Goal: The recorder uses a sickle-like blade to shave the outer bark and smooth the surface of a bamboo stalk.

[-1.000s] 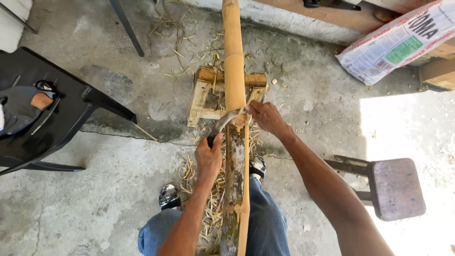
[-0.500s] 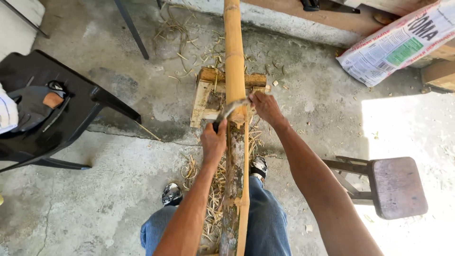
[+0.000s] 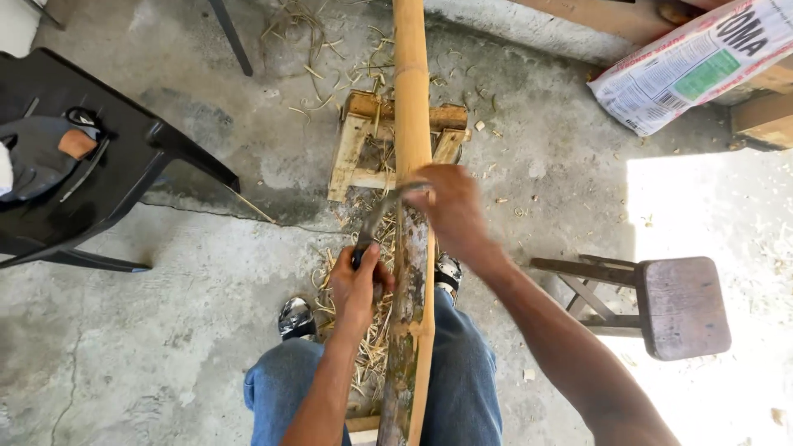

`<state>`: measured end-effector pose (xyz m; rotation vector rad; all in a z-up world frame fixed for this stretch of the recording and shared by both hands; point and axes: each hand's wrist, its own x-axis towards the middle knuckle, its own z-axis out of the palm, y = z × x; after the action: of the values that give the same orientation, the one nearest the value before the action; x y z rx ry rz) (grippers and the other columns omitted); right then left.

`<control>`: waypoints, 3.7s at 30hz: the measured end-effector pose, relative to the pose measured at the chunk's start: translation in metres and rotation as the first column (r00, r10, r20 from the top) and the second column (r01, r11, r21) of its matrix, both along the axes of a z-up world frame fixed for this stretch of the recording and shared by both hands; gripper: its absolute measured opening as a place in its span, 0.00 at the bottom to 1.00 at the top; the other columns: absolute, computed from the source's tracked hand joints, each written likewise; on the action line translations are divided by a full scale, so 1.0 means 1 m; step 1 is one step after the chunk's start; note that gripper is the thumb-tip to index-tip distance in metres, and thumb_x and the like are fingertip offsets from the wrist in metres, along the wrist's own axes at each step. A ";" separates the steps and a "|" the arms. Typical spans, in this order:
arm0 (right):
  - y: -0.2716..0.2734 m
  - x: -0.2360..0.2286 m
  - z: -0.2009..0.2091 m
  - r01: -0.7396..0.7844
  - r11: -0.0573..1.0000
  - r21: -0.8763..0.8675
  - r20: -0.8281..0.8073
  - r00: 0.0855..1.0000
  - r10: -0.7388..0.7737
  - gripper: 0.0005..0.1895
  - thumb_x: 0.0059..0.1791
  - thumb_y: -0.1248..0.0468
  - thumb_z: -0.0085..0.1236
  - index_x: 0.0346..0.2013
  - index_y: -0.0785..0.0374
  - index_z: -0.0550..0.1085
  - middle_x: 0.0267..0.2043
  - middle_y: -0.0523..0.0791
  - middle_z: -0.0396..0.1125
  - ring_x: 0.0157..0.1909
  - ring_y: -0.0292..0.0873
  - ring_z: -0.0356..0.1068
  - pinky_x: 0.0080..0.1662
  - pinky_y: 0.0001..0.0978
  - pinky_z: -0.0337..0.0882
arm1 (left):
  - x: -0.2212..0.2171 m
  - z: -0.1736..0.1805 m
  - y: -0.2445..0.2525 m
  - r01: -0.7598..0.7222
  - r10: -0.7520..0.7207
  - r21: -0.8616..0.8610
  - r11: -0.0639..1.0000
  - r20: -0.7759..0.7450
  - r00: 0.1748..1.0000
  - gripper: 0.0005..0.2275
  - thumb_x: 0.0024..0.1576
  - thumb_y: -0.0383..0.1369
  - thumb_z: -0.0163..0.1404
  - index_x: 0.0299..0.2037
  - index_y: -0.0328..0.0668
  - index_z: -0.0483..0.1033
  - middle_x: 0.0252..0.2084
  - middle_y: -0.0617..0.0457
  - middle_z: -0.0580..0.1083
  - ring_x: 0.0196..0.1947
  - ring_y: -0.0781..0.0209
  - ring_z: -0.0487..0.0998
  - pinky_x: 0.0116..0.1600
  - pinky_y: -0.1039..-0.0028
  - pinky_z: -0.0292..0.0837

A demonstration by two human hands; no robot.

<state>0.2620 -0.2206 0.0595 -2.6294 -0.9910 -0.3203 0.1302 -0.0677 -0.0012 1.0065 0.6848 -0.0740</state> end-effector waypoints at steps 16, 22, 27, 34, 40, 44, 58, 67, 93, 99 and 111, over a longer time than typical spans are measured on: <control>0.093 0.043 -0.091 0.048 0.999 -0.016 -0.238 0.970 -0.050 0.30 0.54 0.52 0.52 0.09 0.60 0.71 0.10 0.48 0.60 0.15 0.48 0.56 0.50 0.50 0.65 | 0.058 -0.042 -0.020 -0.010 -0.024 0.267 0.964 0.126 0.992 0.13 0.65 0.33 0.50 0.33 0.30 0.69 0.16 0.53 0.68 0.09 0.66 0.67 0.11 0.70 0.60; 0.096 0.007 -0.096 -0.055 0.974 -0.218 -0.330 0.944 -0.021 0.33 0.60 0.50 0.46 0.11 0.55 0.67 0.11 0.46 0.46 0.19 0.46 0.45 0.41 0.48 0.66 | 0.021 -0.031 -0.012 0.045 -0.026 0.160 0.986 -0.119 0.993 0.05 0.61 0.28 0.48 0.36 0.35 0.73 0.18 0.56 0.72 0.08 0.65 0.66 0.11 0.69 0.62; 0.100 -0.038 -0.091 -0.116 0.955 -0.272 -0.292 0.956 0.033 0.31 0.58 0.49 0.45 0.12 0.56 0.66 0.13 0.41 0.53 0.19 0.38 0.55 0.49 0.59 0.57 | -0.021 -0.006 0.009 0.064 -0.051 0.062 0.996 -0.192 0.980 0.13 0.66 0.34 0.46 0.31 0.32 0.72 0.14 0.52 0.65 0.08 0.63 0.64 0.12 0.69 0.60; 0.094 0.072 -0.099 0.016 0.947 -0.322 -0.363 0.921 -0.139 0.32 0.55 0.49 0.51 0.09 0.58 0.70 0.12 0.51 0.62 0.20 0.47 0.59 0.51 0.54 0.60 | 0.077 -0.052 -0.009 0.028 -0.030 0.084 0.996 0.024 0.999 0.09 0.64 0.33 0.48 0.33 0.36 0.73 0.17 0.55 0.68 0.09 0.65 0.64 0.12 0.71 0.61; 0.085 0.050 -0.113 0.036 0.982 -0.186 -0.261 0.962 -0.084 0.28 0.54 0.51 0.54 0.13 0.61 0.74 0.17 0.48 0.66 0.23 0.47 0.63 0.54 0.49 0.64 | 0.057 -0.024 -0.010 0.011 -0.011 -0.022 1.000 0.014 1.000 0.12 0.65 0.32 0.50 0.31 0.33 0.66 0.15 0.54 0.63 0.09 0.66 0.63 0.11 0.71 0.59; 0.089 0.048 -0.108 -0.038 0.981 -0.189 -0.331 0.943 -0.028 0.30 0.56 0.50 0.50 0.12 0.58 0.71 0.13 0.44 0.59 0.19 0.43 0.58 0.54 0.51 0.63 | 0.051 -0.017 -0.006 0.023 -0.024 -0.020 1.000 -0.040 0.999 0.11 0.64 0.33 0.49 0.31 0.35 0.69 0.16 0.56 0.64 0.09 0.65 0.64 0.11 0.70 0.62; 0.102 0.055 -0.100 -0.024 0.962 -0.273 -0.301 0.951 -0.062 0.29 0.51 0.46 0.55 0.14 0.62 0.76 0.17 0.48 0.66 0.26 0.50 0.66 0.52 0.53 0.62 | 0.059 -0.033 0.004 -0.029 0.028 -0.103 0.994 -0.013 1.000 0.13 0.64 0.36 0.50 0.30 0.38 0.66 0.17 0.57 0.62 0.11 0.66 0.65 0.12 0.70 0.60; 0.108 -0.018 -0.113 -0.091 0.917 -0.389 -0.402 0.912 -0.079 0.32 0.58 0.46 0.45 0.13 0.57 0.70 0.14 0.44 0.57 0.22 0.45 0.58 0.51 0.49 0.62 | -0.012 -0.051 0.014 0.007 -0.022 -0.123 0.992 -0.123 0.992 0.11 0.63 0.34 0.49 0.31 0.35 0.67 0.16 0.55 0.63 0.09 0.64 0.64 0.11 0.68 0.62; 0.090 0.044 -0.092 0.014 0.970 -0.244 -0.325 0.941 -0.096 0.29 0.52 0.45 0.56 0.13 0.59 0.75 0.15 0.45 0.65 0.22 0.45 0.60 0.52 0.48 0.63 | 0.047 -0.030 -0.009 -0.038 0.038 -0.002 0.999 0.035 0.999 0.12 0.64 0.33 0.49 0.31 0.33 0.69 0.16 0.55 0.64 0.09 0.65 0.65 0.11 0.70 0.59; 0.088 0.033 -0.098 -0.044 0.977 -0.210 -0.386 0.922 -0.041 0.27 0.53 0.46 0.55 0.16 0.57 0.76 0.13 0.42 0.61 0.20 0.42 0.55 0.52 0.47 0.63 | 0.041 -0.017 -0.009 0.035 -0.030 0.087 0.996 -0.050 0.998 0.12 0.64 0.35 0.47 0.32 0.34 0.69 0.15 0.54 0.66 0.09 0.66 0.66 0.12 0.71 0.61; 0.091 -0.022 -0.095 -0.219 0.974 0.060 0.046 0.975 0.216 0.14 0.48 0.52 0.56 0.22 0.55 0.75 0.25 0.43 0.70 0.35 0.43 0.71 0.48 0.57 0.69 | -0.038 -0.037 0.026 -0.057 0.053 -0.037 0.998 -0.101 0.994 0.12 0.64 0.37 0.50 0.32 0.37 0.71 0.15 0.56 0.62 0.09 0.67 0.63 0.12 0.70 0.58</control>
<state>0.2401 -0.1300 -0.0356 -2.4364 -1.2467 -0.3459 0.0920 -0.0414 -0.0379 0.9504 0.7991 -0.0899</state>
